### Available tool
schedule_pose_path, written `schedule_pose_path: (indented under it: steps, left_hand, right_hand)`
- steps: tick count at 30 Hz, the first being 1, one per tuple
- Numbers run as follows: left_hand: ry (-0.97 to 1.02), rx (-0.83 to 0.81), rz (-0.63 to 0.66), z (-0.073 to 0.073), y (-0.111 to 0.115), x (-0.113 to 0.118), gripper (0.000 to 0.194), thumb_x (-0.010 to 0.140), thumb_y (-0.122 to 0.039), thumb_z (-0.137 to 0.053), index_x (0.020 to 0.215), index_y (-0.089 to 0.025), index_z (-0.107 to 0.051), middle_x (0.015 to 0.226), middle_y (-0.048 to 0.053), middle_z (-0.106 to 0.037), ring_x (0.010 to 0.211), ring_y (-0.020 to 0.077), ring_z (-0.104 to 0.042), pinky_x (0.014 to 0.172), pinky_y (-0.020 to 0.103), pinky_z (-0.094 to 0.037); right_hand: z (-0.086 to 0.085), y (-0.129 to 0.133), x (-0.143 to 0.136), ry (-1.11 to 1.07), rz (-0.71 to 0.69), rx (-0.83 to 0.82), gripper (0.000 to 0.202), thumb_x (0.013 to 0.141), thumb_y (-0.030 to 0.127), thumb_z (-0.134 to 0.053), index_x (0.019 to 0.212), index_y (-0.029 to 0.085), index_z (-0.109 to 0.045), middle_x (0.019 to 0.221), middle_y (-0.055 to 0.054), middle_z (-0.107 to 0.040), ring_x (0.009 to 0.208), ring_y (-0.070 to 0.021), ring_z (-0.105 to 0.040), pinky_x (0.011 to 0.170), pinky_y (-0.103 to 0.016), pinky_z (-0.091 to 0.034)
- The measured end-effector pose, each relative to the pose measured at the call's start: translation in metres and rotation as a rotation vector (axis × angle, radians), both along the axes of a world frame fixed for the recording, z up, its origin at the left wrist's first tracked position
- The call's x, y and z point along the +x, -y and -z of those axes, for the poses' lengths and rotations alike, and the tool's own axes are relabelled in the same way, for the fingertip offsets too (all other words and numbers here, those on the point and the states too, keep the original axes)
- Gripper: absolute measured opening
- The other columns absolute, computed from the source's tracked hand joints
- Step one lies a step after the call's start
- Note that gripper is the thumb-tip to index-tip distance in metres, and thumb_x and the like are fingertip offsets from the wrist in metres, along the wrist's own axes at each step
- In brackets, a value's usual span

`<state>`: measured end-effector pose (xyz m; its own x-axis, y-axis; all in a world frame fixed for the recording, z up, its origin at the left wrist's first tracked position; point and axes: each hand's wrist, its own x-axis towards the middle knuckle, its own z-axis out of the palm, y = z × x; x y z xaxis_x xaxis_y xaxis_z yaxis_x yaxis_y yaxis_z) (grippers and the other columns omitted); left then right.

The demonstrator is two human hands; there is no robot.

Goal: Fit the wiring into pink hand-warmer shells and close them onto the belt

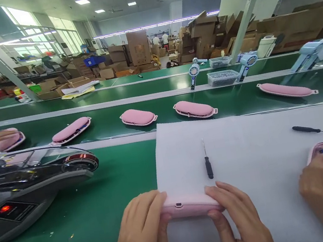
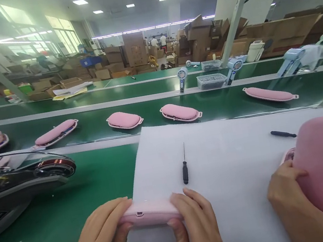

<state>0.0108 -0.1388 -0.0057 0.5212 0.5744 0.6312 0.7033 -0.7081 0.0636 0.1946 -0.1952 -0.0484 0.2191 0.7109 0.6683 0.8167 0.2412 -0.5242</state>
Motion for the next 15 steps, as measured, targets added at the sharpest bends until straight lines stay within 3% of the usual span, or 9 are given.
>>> schedule_pose_path:
  steps: [3,6,10,15]
  left_hand:
    - [0.073,-0.047,-0.042,0.019,0.005,0.006,0.025,0.091,-0.016,-0.04,0.111,-0.009,-0.053,0.109,0.011,-0.055,0.105,0.0206,-0.047,0.091,0.031,-0.035]
    - [0.152,-0.082,-0.048,0.029,0.007,0.012,0.022,0.091,-0.019,-0.044,0.11,-0.012,-0.052,0.107,0.009,-0.053,0.1,0.0208,-0.044,0.086,0.032,-0.034]
    - [0.273,-0.064,-0.051,0.031,0.008,0.017,0.019,0.085,-0.009,-0.046,0.101,-0.015,-0.054,0.099,0.005,-0.055,0.091,0.018,-0.045,0.078,0.031,-0.032]
    - [0.353,-0.138,-0.066,0.027,0.009,0.022,0.022,0.084,-0.006,-0.046,0.1,-0.02,-0.053,0.094,0.0,-0.058,0.09,0.0157,-0.046,0.079,0.029,-0.032]
  right_hand:
    - [-0.004,-0.002,-0.004,0.201,-0.076,0.025,0.029,0.093,0.022,-0.047,0.121,0.016,-0.054,0.121,-0.01,-0.06,0.117,-0.025,-0.051,0.092,-0.038,-0.046]
    - [-0.002,-0.008,-0.009,0.251,-0.137,0.035,0.03,0.092,0.02,-0.048,0.12,0.012,-0.051,0.114,-0.01,-0.062,0.108,-0.0217,-0.053,0.091,-0.035,-0.042]
    - [-0.002,-0.017,-0.019,0.215,-0.093,0.114,0.02,0.086,0.01,-0.046,0.104,0.015,-0.055,0.098,-0.008,-0.062,0.092,-0.02,-0.054,0.085,-0.036,-0.038]
    - [-0.016,-0.024,-0.028,0.115,-0.048,0.118,0.021,0.084,0.003,-0.04,0.089,0.018,-0.053,0.084,-0.003,-0.06,0.082,-0.0162,-0.052,0.078,-0.031,-0.036]
